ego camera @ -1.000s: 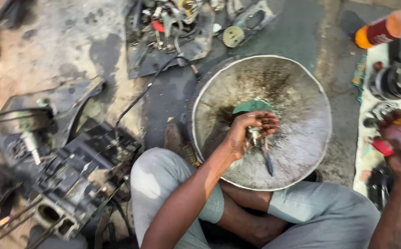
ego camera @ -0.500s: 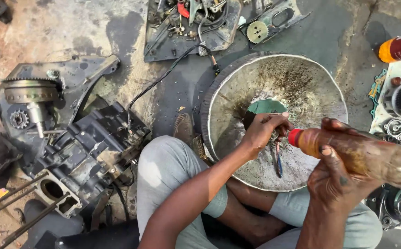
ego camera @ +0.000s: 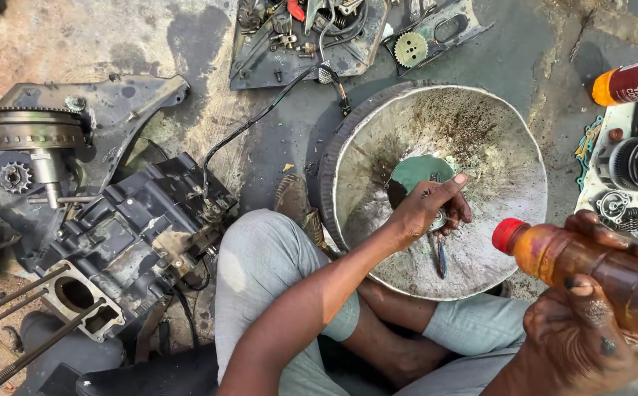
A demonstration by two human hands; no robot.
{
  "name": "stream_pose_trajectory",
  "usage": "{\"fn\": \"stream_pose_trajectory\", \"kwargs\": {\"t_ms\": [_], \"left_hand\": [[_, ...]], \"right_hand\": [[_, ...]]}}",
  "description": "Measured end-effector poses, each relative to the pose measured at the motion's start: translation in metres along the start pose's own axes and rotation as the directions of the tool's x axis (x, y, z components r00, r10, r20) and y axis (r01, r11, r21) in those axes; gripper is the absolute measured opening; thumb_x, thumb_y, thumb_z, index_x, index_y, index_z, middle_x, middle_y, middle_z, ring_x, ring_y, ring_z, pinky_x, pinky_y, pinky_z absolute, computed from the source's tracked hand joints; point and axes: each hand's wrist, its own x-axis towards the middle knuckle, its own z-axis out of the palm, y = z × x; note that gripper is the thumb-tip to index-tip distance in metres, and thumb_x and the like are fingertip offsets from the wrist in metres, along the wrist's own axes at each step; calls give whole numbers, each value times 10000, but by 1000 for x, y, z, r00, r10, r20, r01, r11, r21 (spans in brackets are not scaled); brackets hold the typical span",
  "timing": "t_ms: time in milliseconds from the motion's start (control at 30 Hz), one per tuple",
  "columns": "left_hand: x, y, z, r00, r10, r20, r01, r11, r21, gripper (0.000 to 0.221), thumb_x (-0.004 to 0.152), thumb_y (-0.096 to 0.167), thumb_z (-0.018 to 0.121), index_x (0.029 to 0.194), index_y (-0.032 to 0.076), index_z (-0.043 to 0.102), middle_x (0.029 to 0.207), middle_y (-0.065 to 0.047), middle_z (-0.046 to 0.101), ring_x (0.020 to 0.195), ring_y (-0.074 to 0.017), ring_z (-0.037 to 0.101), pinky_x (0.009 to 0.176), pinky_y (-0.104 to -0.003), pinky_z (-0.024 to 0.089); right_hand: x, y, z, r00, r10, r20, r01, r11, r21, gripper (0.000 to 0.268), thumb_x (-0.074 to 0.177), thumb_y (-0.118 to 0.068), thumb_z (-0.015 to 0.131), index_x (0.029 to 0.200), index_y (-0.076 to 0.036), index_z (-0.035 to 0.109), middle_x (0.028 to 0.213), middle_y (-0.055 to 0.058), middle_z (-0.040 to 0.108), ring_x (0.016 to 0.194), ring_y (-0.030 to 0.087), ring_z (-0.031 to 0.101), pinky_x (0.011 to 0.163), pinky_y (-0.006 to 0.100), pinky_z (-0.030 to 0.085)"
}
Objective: Cleaning and inspecting internal motorcycle engine components.
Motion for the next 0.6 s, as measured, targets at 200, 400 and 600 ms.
{"fn": "stream_pose_trajectory", "kwargs": {"t_ms": [200,400,600], "left_hand": [[6,-13,-3,994,92,-57,-87,992,95,660,971,628,597,728,25,703,656,-59,614,606,-126,566,572,-278,483],[8,-12,-10,992,-51,-115,24,974,-224,360,950,390,676,953,30,677,823,-41,638,746,-126,620,649,-318,548],[16,-26,-18,997,75,0,-67,889,-454,419,919,160,709,1283,-32,629,1034,-71,672,968,-163,671,919,-313,559]], "right_hand": [[-8,-1,-5,998,44,-35,-44,999,12,527,990,30,791,1422,-28,495,1206,139,621,1210,261,609,1274,511,420],[2,-9,31,996,-38,-81,28,992,-123,493,992,56,803,1372,47,488,1228,226,650,1173,313,638,1207,533,420],[-4,-3,28,992,-95,-88,87,992,-92,531,1016,86,844,1403,52,482,1199,184,615,1159,298,628,1215,522,476]]}}
